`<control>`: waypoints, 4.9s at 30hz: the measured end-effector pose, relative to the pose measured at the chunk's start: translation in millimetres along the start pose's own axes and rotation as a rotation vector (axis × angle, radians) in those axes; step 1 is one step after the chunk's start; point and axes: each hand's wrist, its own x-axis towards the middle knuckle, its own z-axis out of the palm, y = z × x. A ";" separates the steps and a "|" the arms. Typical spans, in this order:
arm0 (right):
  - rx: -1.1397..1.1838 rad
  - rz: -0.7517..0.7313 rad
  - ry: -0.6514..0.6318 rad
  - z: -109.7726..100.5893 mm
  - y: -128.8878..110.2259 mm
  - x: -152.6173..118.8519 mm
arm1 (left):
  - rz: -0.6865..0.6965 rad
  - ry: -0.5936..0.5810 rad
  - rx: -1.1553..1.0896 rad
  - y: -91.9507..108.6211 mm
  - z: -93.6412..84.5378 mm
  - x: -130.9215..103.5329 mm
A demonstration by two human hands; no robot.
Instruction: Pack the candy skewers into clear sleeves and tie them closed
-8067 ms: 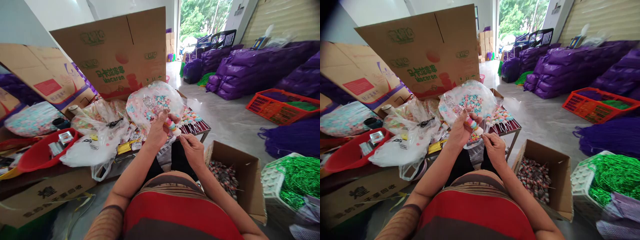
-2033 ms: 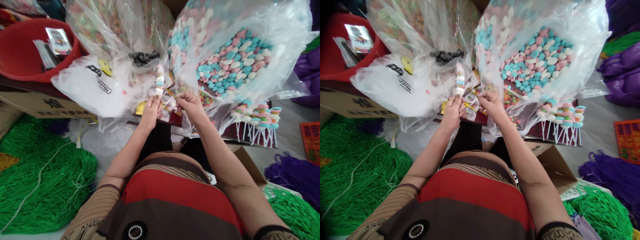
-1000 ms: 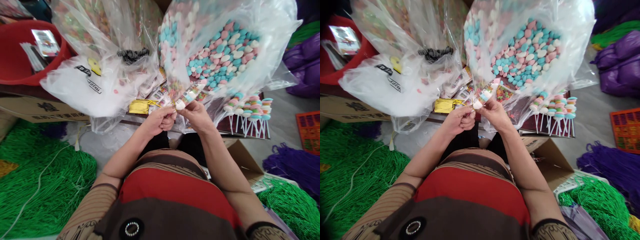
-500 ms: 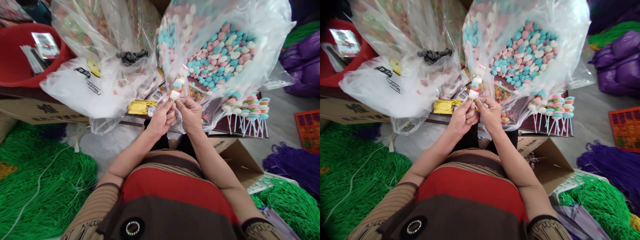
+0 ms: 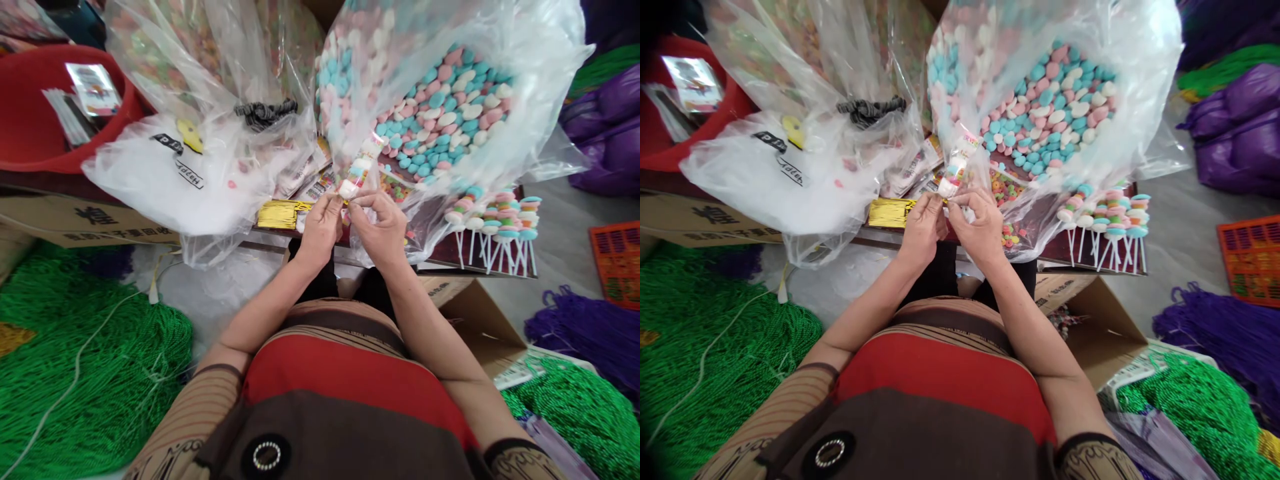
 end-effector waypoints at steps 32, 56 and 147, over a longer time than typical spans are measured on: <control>0.892 0.695 -0.334 -14.0 -27.5 8.9 | 0.554 -0.147 0.526 19.8 -22.9 14.9; -0.147 -0.040 -0.199 -70.7 -30.4 47.6 | -0.157 -0.355 0.242 56.7 -20.0 -21.2; 0.183 0.635 -0.257 -124.4 7.3 -87.3 | 0.075 -0.051 1.716 11.1 -18.2 78.6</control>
